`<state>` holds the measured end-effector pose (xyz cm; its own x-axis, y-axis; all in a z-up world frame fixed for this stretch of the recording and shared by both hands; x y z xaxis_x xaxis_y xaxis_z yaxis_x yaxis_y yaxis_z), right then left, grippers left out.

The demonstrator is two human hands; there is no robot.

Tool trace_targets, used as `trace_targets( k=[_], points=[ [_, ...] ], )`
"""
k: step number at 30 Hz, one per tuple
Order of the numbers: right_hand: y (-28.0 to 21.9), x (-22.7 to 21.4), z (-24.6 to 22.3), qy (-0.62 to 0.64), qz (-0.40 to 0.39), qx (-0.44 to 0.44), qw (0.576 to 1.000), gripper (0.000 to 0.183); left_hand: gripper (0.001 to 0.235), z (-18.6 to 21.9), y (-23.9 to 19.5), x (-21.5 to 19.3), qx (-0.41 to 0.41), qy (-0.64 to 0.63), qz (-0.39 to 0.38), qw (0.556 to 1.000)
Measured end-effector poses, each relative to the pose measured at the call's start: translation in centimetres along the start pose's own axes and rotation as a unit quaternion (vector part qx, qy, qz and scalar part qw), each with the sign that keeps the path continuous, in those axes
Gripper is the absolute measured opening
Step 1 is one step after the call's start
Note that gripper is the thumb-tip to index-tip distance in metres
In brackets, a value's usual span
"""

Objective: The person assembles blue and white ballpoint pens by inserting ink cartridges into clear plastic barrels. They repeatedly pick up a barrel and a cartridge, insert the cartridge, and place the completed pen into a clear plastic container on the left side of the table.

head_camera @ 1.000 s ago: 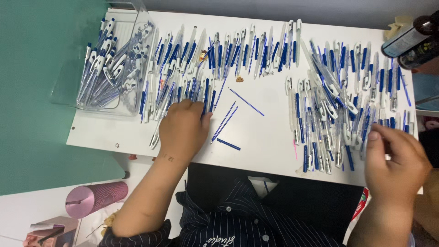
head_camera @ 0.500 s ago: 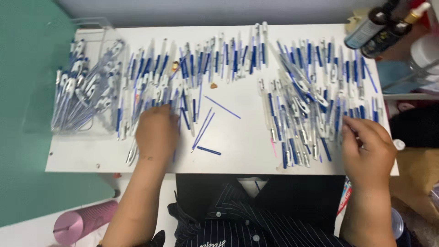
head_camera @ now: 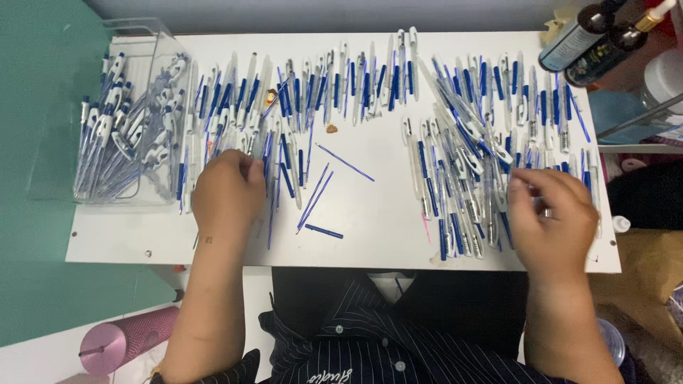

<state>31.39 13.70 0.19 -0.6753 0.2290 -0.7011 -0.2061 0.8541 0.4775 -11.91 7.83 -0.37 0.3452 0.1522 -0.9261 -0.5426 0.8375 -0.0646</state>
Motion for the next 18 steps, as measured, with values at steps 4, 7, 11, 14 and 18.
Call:
trace_targets(
  k=[4,7,11,14,18],
  points=[
    [1.7,2.8,-5.1,0.034,-0.073,-0.034,0.996,0.019,0.024,0.6,-2.1,-3.1,0.004,-0.089,0.029,0.996],
    [2.9,5.9,-9.8,0.088,-0.087,-0.143,0.982,0.025,0.015,0.6,-3.9,-5.0,0.054,-0.244,0.109,0.962],
    [4.4,10.7,-16.1,0.069,-0.276,-0.142,0.948,0.028,0.036,0.8,-5.4,-3.9,0.056,-0.509,0.021,0.859],
    [5.3,13.9,-18.2,0.021,-0.393,-0.11,0.913,0.036,0.042,-0.8,-4.6,-0.8,0.025,-0.596,-0.02,0.803],
    [6.0,16.5,-19.5,-0.038,-0.425,-0.126,0.896,0.037,0.049,-2.0,-3.7,0.9,-0.003,-0.67,-0.036,0.741]
  ],
)
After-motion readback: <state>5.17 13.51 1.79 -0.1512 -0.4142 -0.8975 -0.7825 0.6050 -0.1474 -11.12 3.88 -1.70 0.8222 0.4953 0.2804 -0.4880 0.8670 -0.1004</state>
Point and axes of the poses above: each hand's wrist, its own y-axis towards the middle knuckle, its own x-axis out of the palm, z = x × y, the point moved 3 cm from there along y, towards the middle knuckle, and after that the axes turned 4 degrees about -z, right-handed, at the moved point
